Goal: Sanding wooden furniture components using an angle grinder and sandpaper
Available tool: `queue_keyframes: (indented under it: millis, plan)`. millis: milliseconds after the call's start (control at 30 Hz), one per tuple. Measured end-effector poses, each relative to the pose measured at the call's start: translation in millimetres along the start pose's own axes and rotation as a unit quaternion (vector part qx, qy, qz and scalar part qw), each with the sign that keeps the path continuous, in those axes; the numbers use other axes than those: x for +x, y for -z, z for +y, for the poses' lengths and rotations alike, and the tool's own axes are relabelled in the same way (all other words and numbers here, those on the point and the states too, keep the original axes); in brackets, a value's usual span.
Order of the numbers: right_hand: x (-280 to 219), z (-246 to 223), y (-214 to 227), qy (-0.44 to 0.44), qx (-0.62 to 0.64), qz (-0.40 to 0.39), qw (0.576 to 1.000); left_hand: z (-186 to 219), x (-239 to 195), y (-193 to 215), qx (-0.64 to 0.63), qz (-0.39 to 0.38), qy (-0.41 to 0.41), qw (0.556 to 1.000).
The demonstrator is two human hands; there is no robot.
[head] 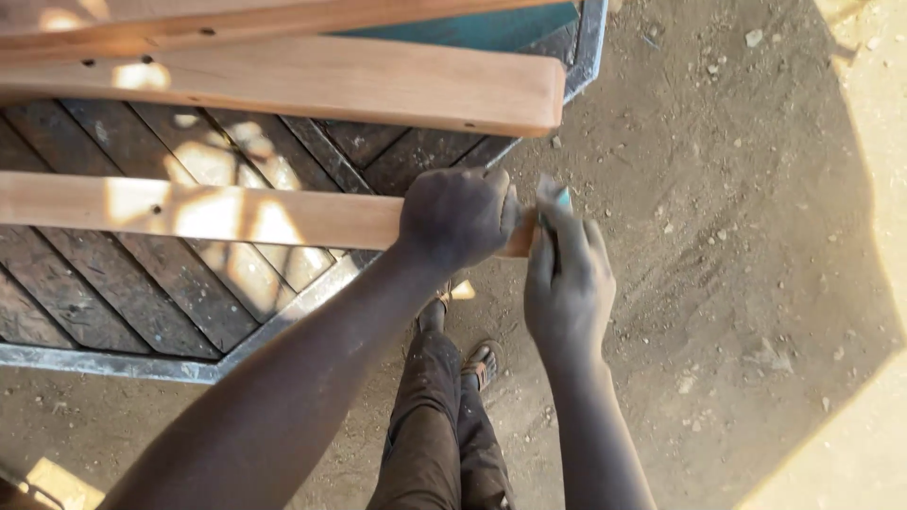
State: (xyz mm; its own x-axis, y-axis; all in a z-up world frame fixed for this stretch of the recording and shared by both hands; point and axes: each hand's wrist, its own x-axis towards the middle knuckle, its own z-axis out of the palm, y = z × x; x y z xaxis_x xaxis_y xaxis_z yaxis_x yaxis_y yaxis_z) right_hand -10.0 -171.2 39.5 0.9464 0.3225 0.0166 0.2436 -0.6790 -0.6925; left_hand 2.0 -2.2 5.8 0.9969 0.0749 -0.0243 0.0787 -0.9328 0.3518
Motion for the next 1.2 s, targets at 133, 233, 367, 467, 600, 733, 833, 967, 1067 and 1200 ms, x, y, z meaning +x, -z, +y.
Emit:
queue_keyframes:
  millis: [133,233,367,467,600,733,833,967,1067,1200]
  plan:
    - [-13.4,-11.8,5.2,-0.004,0.015,0.001,1.0,-2.4,0.2,1.7,0.02,0.03,-0.002,0.999]
    - [-22.7,-1.6,1.0,-0.023,-0.015,-0.011,1.0,-1.3,1.7,3.6,0.023,0.032,0.005,0.999]
    - [19.4,-6.1,-6.5,0.019,0.035,0.025,0.999,-6.7,3.9,5.4,0.011,0.021,0.008,1.0]
    - [-16.7,-4.3,2.1,-0.034,0.008,-0.004,0.999,-6.4,0.6,0.2,0.026,0.025,-0.013,0.999]
    - [-12.6,-15.8,0.6,-0.15,0.007,-0.087,0.985,-12.0,-3.8,-7.4,0.037,0.068,-0.003,0.997]
    - [-5.6,-11.2,0.2,-0.051,0.018,0.003,0.999,-5.9,-7.6,-1.4,0.034,-0.026,0.026,0.999]
    - [-19.5,-10.4,6.1,-0.079,0.014,-0.018,0.997,-8.2,-3.1,-5.0,0.053,0.006,0.011,0.999]
    - [2.5,-4.6,-10.5,-0.057,0.01,0.008,0.998,-17.3,-3.0,-14.6,0.051,-0.013,0.017,0.998]
    - [2.4,-15.0,-2.0,-0.053,0.052,-0.001,0.997,-12.2,-4.3,-8.5,0.061,-0.016,0.029,0.998]
    - [-15.2,-11.9,-1.4,-0.093,0.046,-0.045,0.994,-15.1,1.8,-7.2,0.055,-0.039,0.034,0.997]
